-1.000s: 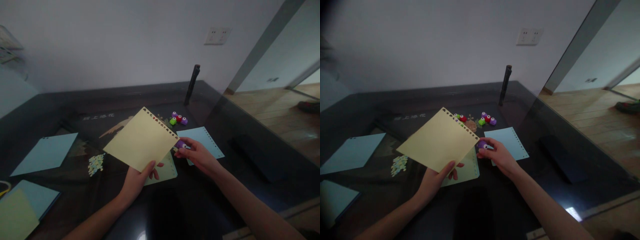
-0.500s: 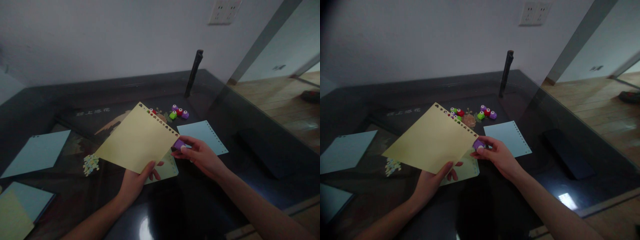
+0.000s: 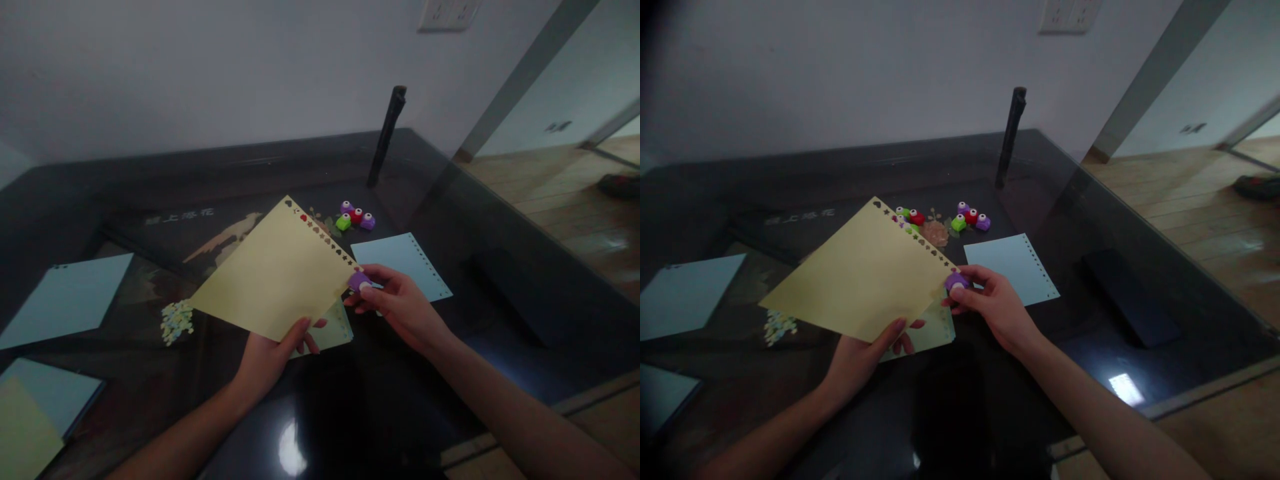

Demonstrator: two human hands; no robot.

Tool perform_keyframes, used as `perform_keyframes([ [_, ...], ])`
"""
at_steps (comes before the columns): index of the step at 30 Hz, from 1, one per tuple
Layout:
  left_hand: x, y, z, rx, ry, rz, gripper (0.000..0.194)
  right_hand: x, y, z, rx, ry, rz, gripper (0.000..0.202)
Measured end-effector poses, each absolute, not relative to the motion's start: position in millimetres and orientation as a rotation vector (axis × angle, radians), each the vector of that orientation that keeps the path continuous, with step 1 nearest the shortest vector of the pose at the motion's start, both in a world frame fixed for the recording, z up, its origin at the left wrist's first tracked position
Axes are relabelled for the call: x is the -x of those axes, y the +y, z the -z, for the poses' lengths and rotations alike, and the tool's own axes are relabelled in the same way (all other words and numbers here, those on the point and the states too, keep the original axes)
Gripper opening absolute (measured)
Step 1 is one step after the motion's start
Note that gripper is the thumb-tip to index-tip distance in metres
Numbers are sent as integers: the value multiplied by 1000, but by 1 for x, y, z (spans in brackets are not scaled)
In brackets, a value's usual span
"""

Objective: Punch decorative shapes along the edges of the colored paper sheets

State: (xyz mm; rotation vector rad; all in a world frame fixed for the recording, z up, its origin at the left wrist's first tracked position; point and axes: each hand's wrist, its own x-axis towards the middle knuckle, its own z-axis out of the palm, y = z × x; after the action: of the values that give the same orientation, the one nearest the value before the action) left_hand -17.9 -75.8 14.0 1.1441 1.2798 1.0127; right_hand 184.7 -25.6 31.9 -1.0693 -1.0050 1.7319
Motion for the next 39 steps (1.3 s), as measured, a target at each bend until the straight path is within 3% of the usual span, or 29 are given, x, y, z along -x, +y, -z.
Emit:
perform_keyframes([
  [29,20,-75,-13,-1370,1357,-840,27,-183,-25,-27,952,-891,-1834,20],
  [39,22,-75,-12,-1426,1361,-829,26,-183,-24,-26,994,-862,-1831,25],
])
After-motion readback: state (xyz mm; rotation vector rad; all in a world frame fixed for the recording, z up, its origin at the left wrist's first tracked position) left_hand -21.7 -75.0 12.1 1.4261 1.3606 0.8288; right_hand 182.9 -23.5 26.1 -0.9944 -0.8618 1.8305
